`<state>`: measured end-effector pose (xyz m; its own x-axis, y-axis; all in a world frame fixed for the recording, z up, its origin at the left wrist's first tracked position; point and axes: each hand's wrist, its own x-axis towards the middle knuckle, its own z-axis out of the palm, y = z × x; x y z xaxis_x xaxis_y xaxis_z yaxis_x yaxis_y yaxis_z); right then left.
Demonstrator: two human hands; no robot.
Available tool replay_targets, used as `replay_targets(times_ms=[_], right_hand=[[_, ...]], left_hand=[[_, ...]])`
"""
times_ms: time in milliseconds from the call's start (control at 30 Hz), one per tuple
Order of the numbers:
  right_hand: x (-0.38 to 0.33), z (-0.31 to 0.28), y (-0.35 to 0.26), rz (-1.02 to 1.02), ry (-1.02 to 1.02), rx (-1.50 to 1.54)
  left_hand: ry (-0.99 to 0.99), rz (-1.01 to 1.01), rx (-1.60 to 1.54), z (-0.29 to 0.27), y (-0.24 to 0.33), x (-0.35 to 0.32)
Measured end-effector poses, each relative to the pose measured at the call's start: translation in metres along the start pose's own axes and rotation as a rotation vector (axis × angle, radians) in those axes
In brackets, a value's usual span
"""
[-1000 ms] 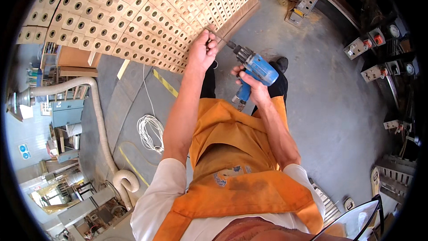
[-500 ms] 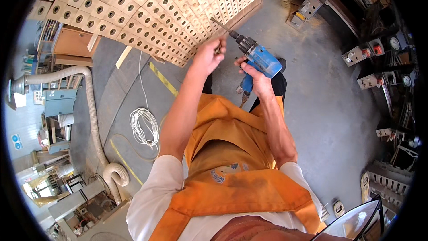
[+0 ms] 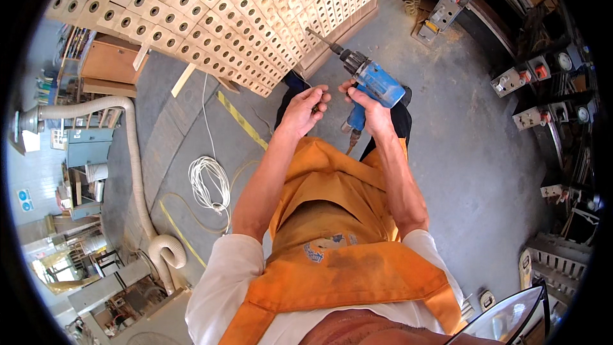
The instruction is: The person uses a blue pneumatic drill to drive screws into a large, curved wooden panel with a grid of pre-drilled holes. The person works systematically across the surface, occasionally repositioning the panel to access different areas. The task involves precise alignment of the drill with the holes and consistent application of force.
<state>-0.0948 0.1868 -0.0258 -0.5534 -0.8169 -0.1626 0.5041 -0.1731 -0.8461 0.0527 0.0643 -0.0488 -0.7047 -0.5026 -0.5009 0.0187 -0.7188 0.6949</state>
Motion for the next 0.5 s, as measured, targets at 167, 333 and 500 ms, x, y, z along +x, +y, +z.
replay_targets(times_ms=[167, 333, 500], right_hand=[[-0.014, -0.006, 0.000, 0.022, -0.019, -0.035], [-0.041, -0.027, 0.001, 0.118, -0.090, -0.135], [-0.048, -0.040, 0.006, 0.151, -0.118, 0.016]], left_hand=[[-0.062, 0.053, -0.002, -0.003, 0.017, 0.001], [-0.084, 0.221, -0.170, 0.001, 0.053, 0.018], [-0.068, 0.184, 0.019, 0.012, 0.062, 0.016]])
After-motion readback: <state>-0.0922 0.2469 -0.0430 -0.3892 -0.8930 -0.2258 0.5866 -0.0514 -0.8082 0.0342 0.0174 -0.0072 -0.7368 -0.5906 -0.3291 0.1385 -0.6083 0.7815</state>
